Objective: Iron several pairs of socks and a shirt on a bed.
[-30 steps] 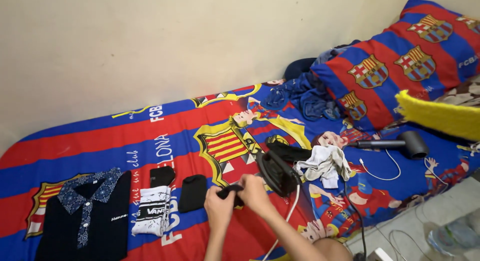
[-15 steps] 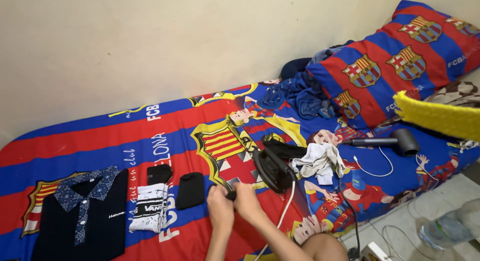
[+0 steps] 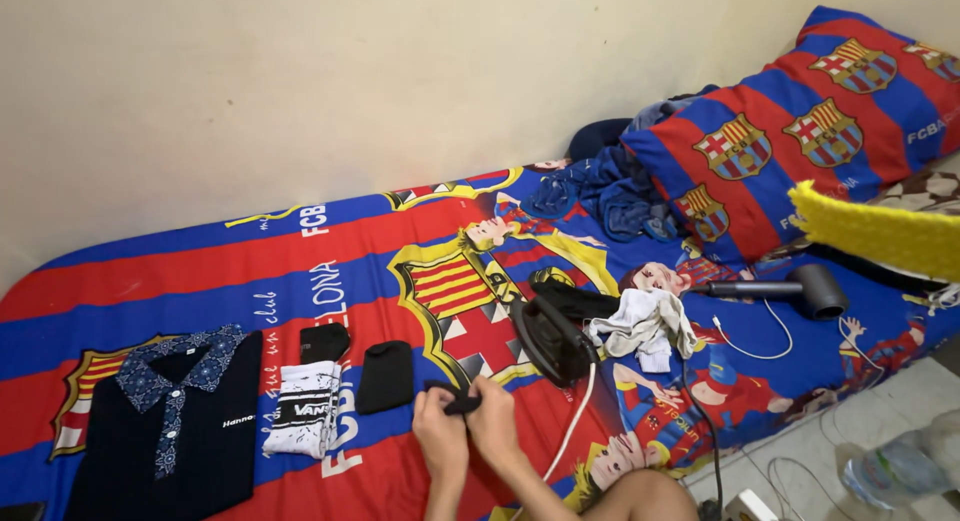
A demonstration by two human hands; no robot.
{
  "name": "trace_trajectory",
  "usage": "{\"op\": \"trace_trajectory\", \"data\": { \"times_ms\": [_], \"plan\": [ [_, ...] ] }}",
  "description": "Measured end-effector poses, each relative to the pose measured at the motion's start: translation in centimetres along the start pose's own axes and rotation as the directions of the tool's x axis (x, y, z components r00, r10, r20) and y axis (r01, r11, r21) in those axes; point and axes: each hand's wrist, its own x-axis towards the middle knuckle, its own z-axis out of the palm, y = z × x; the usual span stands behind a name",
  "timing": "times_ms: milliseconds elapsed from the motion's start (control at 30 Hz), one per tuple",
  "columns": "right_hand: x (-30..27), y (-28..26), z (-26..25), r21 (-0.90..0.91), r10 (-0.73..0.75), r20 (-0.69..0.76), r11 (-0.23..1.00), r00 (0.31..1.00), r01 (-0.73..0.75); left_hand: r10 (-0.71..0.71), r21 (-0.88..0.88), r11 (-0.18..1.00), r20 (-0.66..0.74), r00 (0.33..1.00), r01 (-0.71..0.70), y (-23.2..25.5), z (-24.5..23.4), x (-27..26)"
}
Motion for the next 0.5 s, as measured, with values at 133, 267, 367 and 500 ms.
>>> {"op": "trace_trajectory", "data": {
  "times_ms": [133,267,367,500],
  "plan": [
    [-0.4,2.2,1.2,-0.251,0.132,0.106,0.963,0.986,-0.102,-0.056,0.022,0.998,-0.077,0.995,0.058,-1.7,-0.9,-1.0],
    [-1.7,-2.4,-0.9,-0.034,-0.015,-0.032,0.999,0.999,0.014,0.052,0.061,0.997,-0.143,0.988,-0.044,-3.4,-1.8,-1.1],
    [-1.9,-0.5,0.4,0.099,-0.192,-0.079,0.975,0.978,0.200,0.083,0.029,0.996,-0.073,0.994,-0.082,-5.1,-1.7,-1.4],
    [0.5,2.1,1.0,0.113,0.077,0.041,0.990,0.996,-0.081,-0.036,-0.142,0.988,0.221,0.975,0.069,-8.6,-1.0,0.0]
  ]
}}
